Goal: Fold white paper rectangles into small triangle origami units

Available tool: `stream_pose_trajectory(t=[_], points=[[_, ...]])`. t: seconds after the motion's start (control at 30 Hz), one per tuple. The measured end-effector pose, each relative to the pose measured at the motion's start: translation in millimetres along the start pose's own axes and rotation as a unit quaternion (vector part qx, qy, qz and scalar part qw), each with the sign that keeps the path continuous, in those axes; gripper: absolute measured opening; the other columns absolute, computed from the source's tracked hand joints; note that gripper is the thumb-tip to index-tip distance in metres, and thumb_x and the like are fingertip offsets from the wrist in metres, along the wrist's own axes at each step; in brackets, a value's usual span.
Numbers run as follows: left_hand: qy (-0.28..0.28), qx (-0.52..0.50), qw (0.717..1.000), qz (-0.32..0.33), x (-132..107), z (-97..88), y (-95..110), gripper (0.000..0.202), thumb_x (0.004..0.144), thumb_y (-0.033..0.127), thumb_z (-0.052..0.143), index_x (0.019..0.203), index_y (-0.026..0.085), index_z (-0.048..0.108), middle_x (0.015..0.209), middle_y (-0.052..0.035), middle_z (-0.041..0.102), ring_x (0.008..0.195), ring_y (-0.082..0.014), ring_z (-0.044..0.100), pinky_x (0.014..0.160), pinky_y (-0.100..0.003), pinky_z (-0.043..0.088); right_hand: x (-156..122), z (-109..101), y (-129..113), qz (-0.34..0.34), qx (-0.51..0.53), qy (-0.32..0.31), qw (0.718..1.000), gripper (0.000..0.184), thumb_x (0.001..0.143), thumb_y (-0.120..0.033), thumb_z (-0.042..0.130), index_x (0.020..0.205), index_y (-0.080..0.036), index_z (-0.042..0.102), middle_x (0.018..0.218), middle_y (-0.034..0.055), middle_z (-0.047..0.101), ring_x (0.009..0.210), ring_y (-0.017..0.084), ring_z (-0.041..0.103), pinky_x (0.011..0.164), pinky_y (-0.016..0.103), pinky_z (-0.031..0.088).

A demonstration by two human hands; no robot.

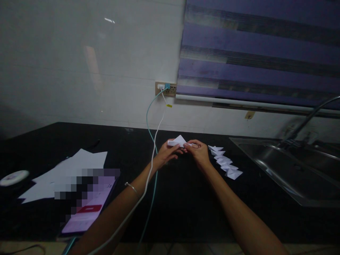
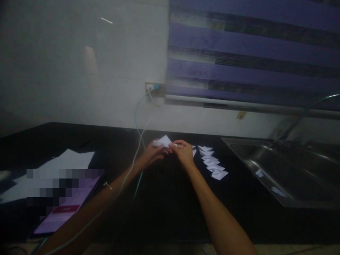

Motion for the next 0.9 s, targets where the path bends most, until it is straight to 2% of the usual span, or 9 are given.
stream_pose_trajectory(t=[0.07,0.13,0.27,0.37,0.5,0.63,0.8,0.9], points=[[-0.022,0.075,0.997,0.007,0.6,4.0,-3.1,0.033,0.08,0.044,0.062,0.088,0.012,0.062,0.075,-0.0066,0.065,0.06,-0.0115,0.06,0.048,-0.019,0.041,-2.3,5.9,3.0,0.01,0.022,-0.009,1.0,0.031,0.059,-0.034,0.081,0.077,-0.016,0.064,0.062,0.0034,0.069,0.053,0.015,0.064,0.054,0.025,0.052],[-0.029,0.148,0.988,0.022,0.2,5.9,-2.7,0.041,0.085,0.049,0.053,0.068,0.013,0.06,0.059,-0.0038,0.059,0.05,-0.0091,0.052,0.048,-0.02,0.039,-3.9,10.2,6.5,0.019,0.039,-0.016,0.999,0.031,0.059,-0.033,0.082,0.077,-0.016,0.064,0.06,0.0027,0.069,0.052,0.014,0.063,0.053,0.024,0.052],[-0.033,0.219,0.974,0.044,-2.4,7.3,3.1,0.054,0.089,0.052,0.042,0.051,0.016,0.053,0.049,-0.0018,0.052,0.048,-0.0097,0.049,0.054,-0.023,0.041,-4.7,13.1,9.9,0.027,0.061,-0.019,0.998,0.032,0.058,-0.033,0.082,0.077,-0.016,0.064,0.061,0.0026,0.069,0.052,0.013,0.063,0.053,0.024,0.052],[-0.043,0.181,0.982,0.025,-3.4,8.3,3.0,0.055,0.088,0.057,0.041,0.052,0.016,0.052,0.049,-0.0028,0.053,0.049,-0.0116,0.051,0.054,-0.024,0.041,-4.2,12.4,9.5,0.037,0.062,-0.015,0.997,0.033,0.057,-0.034,0.083,0.077,-0.016,0.064,0.062,0.0026,0.069,0.053,0.014,0.064,0.055,0.025,0.053],[-0.057,0.094,0.994,-0.017,-1.8,8.4,-3.3,0.057,0.085,0.063,0.037,0.063,0.015,0.055,0.053,-0.0043,0.056,0.049,-0.0127,0.054,0.052,-0.024,0.042,-3.0,11.0,9.2,0.051,0.061,-0.005,0.997,0.035,0.055,-0.035,0.083,0.077,-0.016,0.064,0.061,0.0021,0.069,0.051,0.014,0.064,0.054,0.026,0.054],[-0.032,0.063,0.997,-0.041,2.0,2.3,-7.2,0.06,0.084,0.068,0.034,0.063,0.015,0.054,0.053,-0.0046,0.057,0.047,-0.0127,0.055,0.05,-0.023,0.042,-2.0,9.7,10.4,0.052,0.06,-0.005,0.997,0.034,0.056,-0.035,0.082,0.077,-0.016,0.064,0.06,0.0022,0.068,0.051,0.014,0.064,0.054,0.026,0.054],[0.011,0.114,0.993,0.006,1.4,-5.2,-0.9,0.061,0.086,0.065,0.032,0.056,0.015,0.052,0.049,-0.0034,0.054,0.044,-0.0115,0.051,0.049,-0.023,0.041,-2.6,10.0,9.9,0.045,0.047,-0.012,0.998,0.033,0.057,-0.036,0.081,0.076,-0.015,0.065,0.059,0.0023,0.068,0.051,0.014,0.063,0.055,0.026,0.054],[0.037,0.136,0.99,0.01,-0.9,-6.8,4.2,0.061,0.086,0.065,0.032,0.056,0.015,0.052,0.047,-0.0028,0.053,0.041,-0.0107,0.048,0.045,-0.022,0.036,-3.5,10.4,9.4,0.046,0.04,0.003,0.998,0.035,0.056,-0.037,0.082,0.076,-0.015,0.065,0.06,0.003,0.069,0.051,0.015,0.064,0.056,0.027,0.054]])
Point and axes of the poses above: each hand's wrist, its own x-axis towards the middle knuckle, its own z-axis out of the palm, y = z × x, the point moved 4 cm from there along x, towards the middle knuckle
